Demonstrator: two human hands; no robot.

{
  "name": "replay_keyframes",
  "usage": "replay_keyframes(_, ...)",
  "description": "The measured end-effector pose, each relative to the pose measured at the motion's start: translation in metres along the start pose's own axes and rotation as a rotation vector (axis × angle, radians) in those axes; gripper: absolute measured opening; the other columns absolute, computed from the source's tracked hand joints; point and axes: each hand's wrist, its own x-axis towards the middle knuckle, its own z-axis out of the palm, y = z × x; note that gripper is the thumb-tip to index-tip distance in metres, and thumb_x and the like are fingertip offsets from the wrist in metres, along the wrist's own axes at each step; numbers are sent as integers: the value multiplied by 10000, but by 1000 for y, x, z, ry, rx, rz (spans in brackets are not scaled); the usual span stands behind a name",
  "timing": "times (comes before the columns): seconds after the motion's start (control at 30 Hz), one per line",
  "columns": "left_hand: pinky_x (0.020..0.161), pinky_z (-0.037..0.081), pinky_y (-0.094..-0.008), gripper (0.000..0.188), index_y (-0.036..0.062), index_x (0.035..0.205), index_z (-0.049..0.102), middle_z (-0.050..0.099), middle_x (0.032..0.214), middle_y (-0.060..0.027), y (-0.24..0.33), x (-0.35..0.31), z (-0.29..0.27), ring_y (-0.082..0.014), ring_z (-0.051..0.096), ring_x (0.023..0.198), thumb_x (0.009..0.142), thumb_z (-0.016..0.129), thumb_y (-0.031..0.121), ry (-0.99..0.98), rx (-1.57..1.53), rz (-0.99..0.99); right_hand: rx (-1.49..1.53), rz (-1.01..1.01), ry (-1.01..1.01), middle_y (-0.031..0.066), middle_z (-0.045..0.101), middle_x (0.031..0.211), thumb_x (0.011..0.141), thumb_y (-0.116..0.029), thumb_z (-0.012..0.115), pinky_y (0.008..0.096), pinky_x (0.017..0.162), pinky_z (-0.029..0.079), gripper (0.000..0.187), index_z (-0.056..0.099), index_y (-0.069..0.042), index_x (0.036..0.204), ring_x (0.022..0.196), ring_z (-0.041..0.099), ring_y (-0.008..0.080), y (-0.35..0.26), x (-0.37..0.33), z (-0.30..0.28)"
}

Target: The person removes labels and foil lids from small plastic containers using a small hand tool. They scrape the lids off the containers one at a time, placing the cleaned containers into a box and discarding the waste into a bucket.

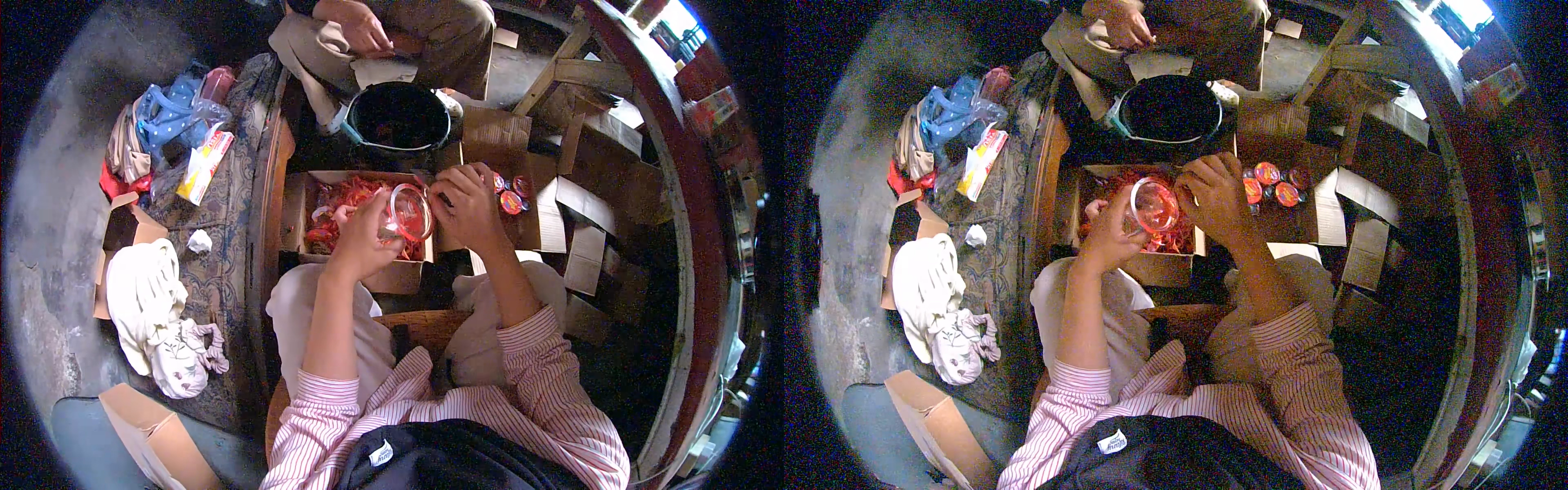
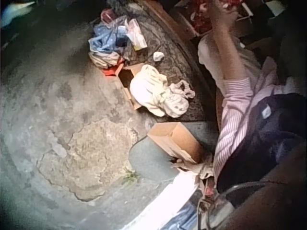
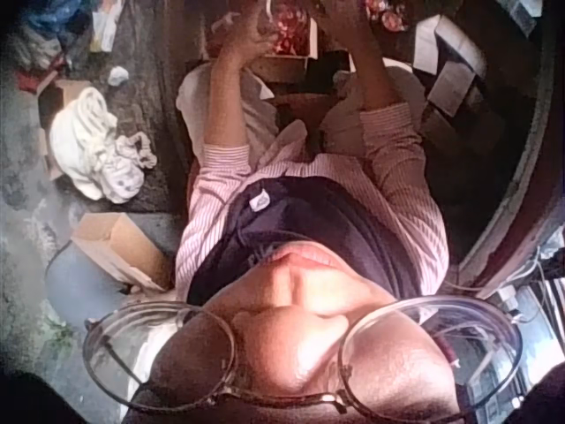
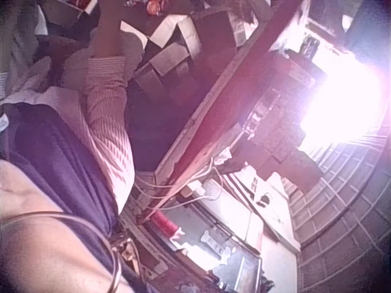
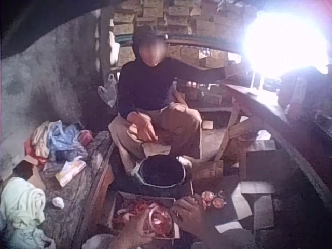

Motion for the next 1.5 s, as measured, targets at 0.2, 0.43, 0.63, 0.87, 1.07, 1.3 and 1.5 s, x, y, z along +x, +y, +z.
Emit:
replay_keyframes(0.2,962,193,-463,776,54,1276,343,492,1208,-146,0,-2,0,-238,471,1115,602,685,235,5,2,20,-25,10,33,37,576,800,680,-138,662,385,802,357,101,588,-79,716,777,540,214,-1,0,2)
replay_keyframes(0.43,915,326,-366,735,63,1259,376,565,1067,-151,12,-3,-8,-244,540,972,607,692,188,-111,-82,16,-59,45,28,27,590,829,656,-133,646,393,828,361,90,599,-86,717,811,547,203,1,-2,5)
replay_keyframes(0.63,875,405,-333,675,64,1241,392,567,1081,-170,17,-6,-11,-279,550,988,640,666,204,-315,-361,-23,-85,47,71,24,575,812,684,-129,649,389,800,356,77,588,-94,716,782,547,208,0,1,3)
replay_keyframes(0.87,939,255,-433,604,91,1174,437,576,1087,-158,17,-5,-12,-271,547,1021,637,637,282,-354,-50,-141,70,251,38,54,597,777,694,-148,643,389,793,372,91,627,-63,720,790,557,238,10,-4,7)
replay_keyframes(1.07,880,299,-421,554,96,1126,450,595,1032,-144,8,-3,-24,-286,563,960,644,645,286,82,56,-413,148,269,0,104,594,753,685,-170,629,412,738,399,106,630,-73,726,759,561,298,23,-9,25)
replay_keyframes(1.3,848,404,-375,533,47,1114,443,577,1026,-155,-22,2,-9,-310,545,970,673,676,235,458,-254,-315,326,293,235,111,591,761,714,-113,634,354,655,463,75,613,-45,739,722,583,295,12,13,57)
replay_keyframes(1.5,842,411,-342,485,33,1104,449,567,1035,-129,-18,1,-16,-260,549,969,689,670,153,443,-433,-147,340,379,242,132,598,820,725,-118,647,338,701,471,114,625,-24,785,780,590,271,12,9,43)
